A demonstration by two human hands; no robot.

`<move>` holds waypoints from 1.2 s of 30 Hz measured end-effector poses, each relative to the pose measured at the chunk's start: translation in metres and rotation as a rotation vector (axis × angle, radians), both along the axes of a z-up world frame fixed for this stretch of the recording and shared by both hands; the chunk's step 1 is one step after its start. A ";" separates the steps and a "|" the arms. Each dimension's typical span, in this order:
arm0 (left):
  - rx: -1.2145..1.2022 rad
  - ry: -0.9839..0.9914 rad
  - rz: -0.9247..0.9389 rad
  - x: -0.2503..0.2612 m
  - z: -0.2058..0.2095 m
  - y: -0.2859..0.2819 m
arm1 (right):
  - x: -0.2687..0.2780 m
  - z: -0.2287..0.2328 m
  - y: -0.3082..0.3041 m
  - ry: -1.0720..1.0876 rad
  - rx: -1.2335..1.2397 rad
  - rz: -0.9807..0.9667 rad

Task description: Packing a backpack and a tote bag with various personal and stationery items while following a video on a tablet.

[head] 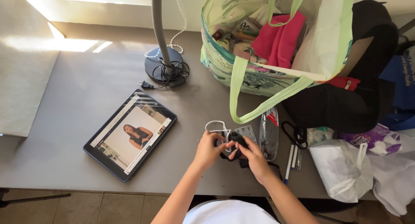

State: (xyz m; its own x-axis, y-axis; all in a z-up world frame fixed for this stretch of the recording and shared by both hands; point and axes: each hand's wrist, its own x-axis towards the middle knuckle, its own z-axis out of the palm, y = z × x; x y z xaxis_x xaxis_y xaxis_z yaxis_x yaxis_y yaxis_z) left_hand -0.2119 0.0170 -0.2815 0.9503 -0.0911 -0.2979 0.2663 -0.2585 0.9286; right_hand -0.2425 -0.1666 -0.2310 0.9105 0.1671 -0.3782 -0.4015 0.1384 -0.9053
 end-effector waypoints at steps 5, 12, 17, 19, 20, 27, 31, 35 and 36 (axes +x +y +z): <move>0.498 -0.267 -0.081 -0.005 0.023 -0.020 | -0.002 -0.021 -0.001 -0.153 0.010 0.101; 0.683 -0.606 -0.047 0.001 0.033 -0.031 | -0.013 -0.034 -0.015 -0.090 -0.001 -0.009; 0.234 -0.344 -0.037 0.014 0.019 -0.014 | -0.021 -0.050 -0.038 -0.160 0.029 -0.219; -0.042 -0.186 -0.008 0.025 0.011 -0.002 | -0.022 -0.042 -0.044 -0.177 -0.016 -0.199; -0.318 -0.025 0.028 0.031 0.006 0.003 | -0.022 -0.038 -0.048 -0.196 -0.065 -0.173; -1.464 0.351 0.209 0.095 -0.030 0.049 | -0.038 -0.031 -0.072 0.026 -0.405 -0.018; -1.169 0.488 0.169 0.117 0.007 0.060 | -0.052 -0.041 -0.094 -0.007 -0.689 0.146; -0.941 0.459 -0.072 0.113 0.062 0.046 | -0.056 -0.003 -0.089 -0.011 -0.863 0.276; -0.940 0.461 -0.073 0.116 0.053 0.044 | -0.054 0.007 -0.085 -0.008 -0.862 0.275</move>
